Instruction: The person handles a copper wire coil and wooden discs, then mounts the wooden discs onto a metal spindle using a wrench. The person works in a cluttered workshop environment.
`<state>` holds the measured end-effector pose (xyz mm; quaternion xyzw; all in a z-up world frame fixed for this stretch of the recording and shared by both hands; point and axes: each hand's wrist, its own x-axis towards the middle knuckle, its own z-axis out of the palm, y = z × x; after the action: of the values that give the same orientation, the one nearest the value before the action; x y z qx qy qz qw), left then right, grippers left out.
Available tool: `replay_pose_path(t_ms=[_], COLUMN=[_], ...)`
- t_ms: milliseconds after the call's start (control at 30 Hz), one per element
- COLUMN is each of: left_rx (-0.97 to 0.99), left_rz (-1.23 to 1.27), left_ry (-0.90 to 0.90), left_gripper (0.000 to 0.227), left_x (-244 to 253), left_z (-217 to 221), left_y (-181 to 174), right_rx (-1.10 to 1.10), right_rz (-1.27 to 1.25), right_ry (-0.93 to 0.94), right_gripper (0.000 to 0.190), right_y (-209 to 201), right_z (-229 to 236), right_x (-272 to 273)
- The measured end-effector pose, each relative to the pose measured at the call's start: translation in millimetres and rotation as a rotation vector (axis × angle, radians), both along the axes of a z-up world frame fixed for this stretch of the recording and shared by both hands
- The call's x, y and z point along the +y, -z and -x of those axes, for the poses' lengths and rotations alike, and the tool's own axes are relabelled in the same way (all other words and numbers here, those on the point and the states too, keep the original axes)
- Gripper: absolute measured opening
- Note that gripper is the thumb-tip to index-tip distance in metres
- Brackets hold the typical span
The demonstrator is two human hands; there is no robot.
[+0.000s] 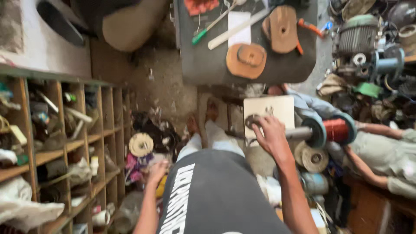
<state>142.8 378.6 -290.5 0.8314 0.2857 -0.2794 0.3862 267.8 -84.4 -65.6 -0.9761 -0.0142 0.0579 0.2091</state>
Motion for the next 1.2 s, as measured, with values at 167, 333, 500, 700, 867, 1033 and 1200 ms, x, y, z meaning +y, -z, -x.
replay_pose_path(t_ms=[167,333,500,700,867,1033,1200], left_rx=[0.036,-0.152,-0.141,0.059,0.114,0.045,-0.001], left_rz=[-0.204,-0.208,-0.040,0.080,-0.039,-0.022,-0.062], left_ry=[0.197,0.270,0.312,0.595,0.676,0.617,0.682], left_gripper=[0.049,0.044,0.041,0.043,0.045,0.044,0.043], left_x=[50,51,-13,-39,0,31,25], left_z=[-89,-166,-211,-245,-291,-360,-418], left_y=[-21,-58,-84,-63,-35,-28,-31], right_rx=[-0.092,-0.156,-0.180,-0.186,-0.126,-0.225,-0.256], right_rz=[-0.008,0.044,0.051,0.054,0.155,0.259,0.454], right_ry=[0.138,0.281,0.319,0.419,0.529,0.695,0.871], right_gripper=[0.020,0.013,0.011,0.009,0.010,0.008,0.007], right_y=[3,2,-2,-1,8,22,32], right_z=[7,-8,-14,-20,-28,-33,-37], right_x=[-10,-3,-6,-2,3,13,17])
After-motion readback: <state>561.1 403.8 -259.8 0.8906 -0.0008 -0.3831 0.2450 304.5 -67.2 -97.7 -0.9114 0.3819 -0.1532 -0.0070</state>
